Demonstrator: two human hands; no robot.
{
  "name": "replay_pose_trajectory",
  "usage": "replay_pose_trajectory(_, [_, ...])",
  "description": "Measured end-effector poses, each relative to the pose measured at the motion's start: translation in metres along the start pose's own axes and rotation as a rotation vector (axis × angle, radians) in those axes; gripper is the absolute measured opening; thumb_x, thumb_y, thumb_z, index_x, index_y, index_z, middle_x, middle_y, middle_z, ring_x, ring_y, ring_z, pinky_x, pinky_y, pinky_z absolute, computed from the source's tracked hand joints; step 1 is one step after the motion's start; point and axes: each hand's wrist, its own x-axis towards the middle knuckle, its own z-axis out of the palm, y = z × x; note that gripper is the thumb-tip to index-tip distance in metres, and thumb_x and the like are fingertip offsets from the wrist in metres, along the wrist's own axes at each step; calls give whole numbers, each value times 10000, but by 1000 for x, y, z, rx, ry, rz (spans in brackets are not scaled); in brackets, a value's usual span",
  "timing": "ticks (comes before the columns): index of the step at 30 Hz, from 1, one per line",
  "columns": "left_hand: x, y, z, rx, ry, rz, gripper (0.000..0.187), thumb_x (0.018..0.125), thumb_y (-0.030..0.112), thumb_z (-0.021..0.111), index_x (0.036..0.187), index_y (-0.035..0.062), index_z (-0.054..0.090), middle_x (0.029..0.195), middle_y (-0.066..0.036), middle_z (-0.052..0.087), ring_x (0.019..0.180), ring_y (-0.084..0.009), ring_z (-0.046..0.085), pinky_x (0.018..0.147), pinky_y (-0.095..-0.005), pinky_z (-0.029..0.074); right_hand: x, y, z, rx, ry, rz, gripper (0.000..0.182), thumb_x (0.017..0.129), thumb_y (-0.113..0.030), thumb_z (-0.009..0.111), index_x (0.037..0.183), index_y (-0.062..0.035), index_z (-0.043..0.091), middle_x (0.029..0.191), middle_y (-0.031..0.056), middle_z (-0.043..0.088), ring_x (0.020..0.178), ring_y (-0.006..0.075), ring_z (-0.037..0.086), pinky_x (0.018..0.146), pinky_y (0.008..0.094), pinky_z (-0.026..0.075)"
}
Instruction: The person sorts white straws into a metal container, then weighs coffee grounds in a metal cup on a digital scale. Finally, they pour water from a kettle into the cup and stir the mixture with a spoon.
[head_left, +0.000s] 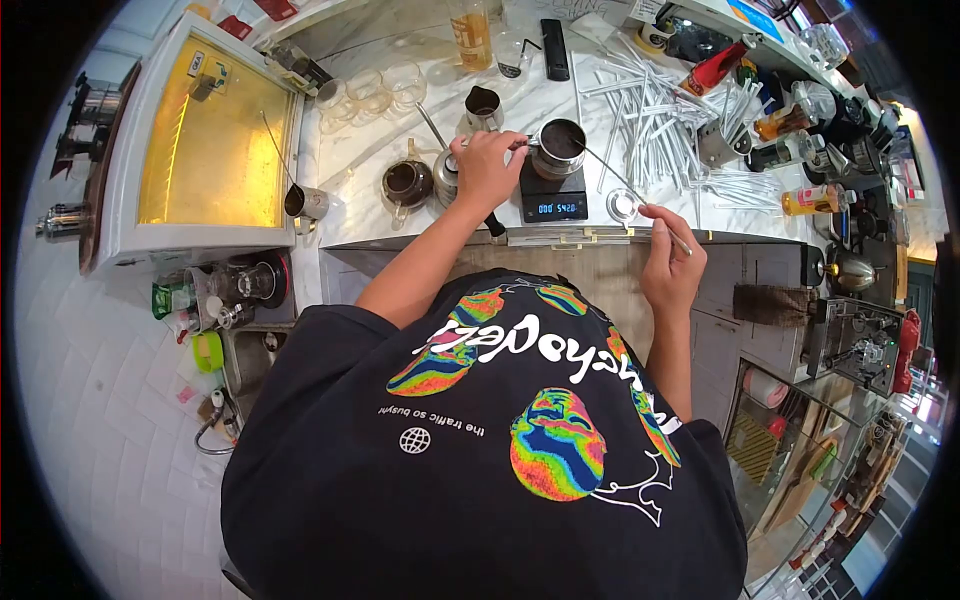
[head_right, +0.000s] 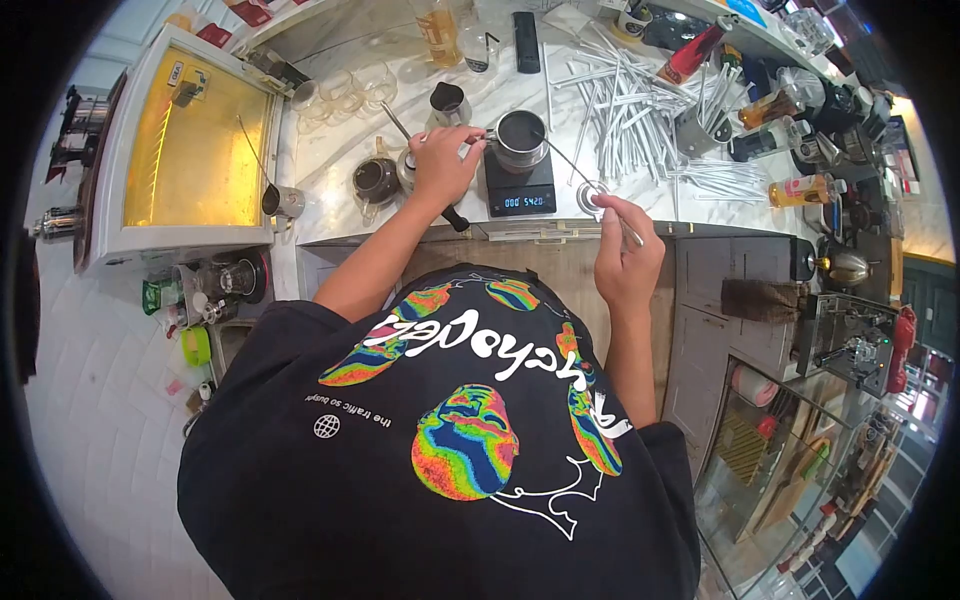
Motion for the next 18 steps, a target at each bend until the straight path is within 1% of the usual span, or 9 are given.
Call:
replay_pose_trajectory(4, [-1,1,0,7,-10,-17,182,963,287,716,1114,197,765,996,14,753,1071,-216,664,1081,-563,303,0,-4,9,-110,-43,-96,195,1027,-30,602,1153,13,745,1081,137,770,1046,198,715,924,323,548])
replay_pose_trajectory(7, [-1,-1,2,6,-1,-12,179,962,287,717,1110,200,768,991,18,754,1067,-211,666,1083,-567,297,5,-6,16,-13,-7,25,201,1027,-21,594,1156,15,744,1083,148,767,1034,205,720,931,326,547])
replay_pose_trajectory(10, [0,0,1,3,2,-12,180,962,286,716,1111,200,770,987,17,756,1060,-211,669,1082,-567,295,4,-4,7,49,24,22,201,1024,-18,594,1154,13,745,1083,150,770,1018,223,727,938,325,542])
replay_pose_trajectory(11, [0,0,1,2,0,-16,181,962,286,715,1112,201,770,985,16,756,1059,-212,670,1081,-567,295,2,-4,1,-10,-8,-3,201,1030,-16,588,1156,20,741,1107,147,764,1028,220,726,941,322,543])
replay_pose_trajectory(14, [0,-2,2,-1,2,-14,185,961,287,715,1115,201,771,981,17,757,1056,-212,669,1081,-568,295,-1,-7,1,-117,-48,-130,201,1034,-16,582,1153,23,739,1107,133,759,1036,193,717,930,310,543])
replay_pose_trajectory(18, [-1,-2,2,-5,12,-2,183,959,289,717,1112,203,772,975,19,755,1056,-212,667,1081,-565,296,3,-4,14,-22,-18,-29,198,1029,-21,588,1146,21,743,1092,131,766,1036,195,721,927,314,540])
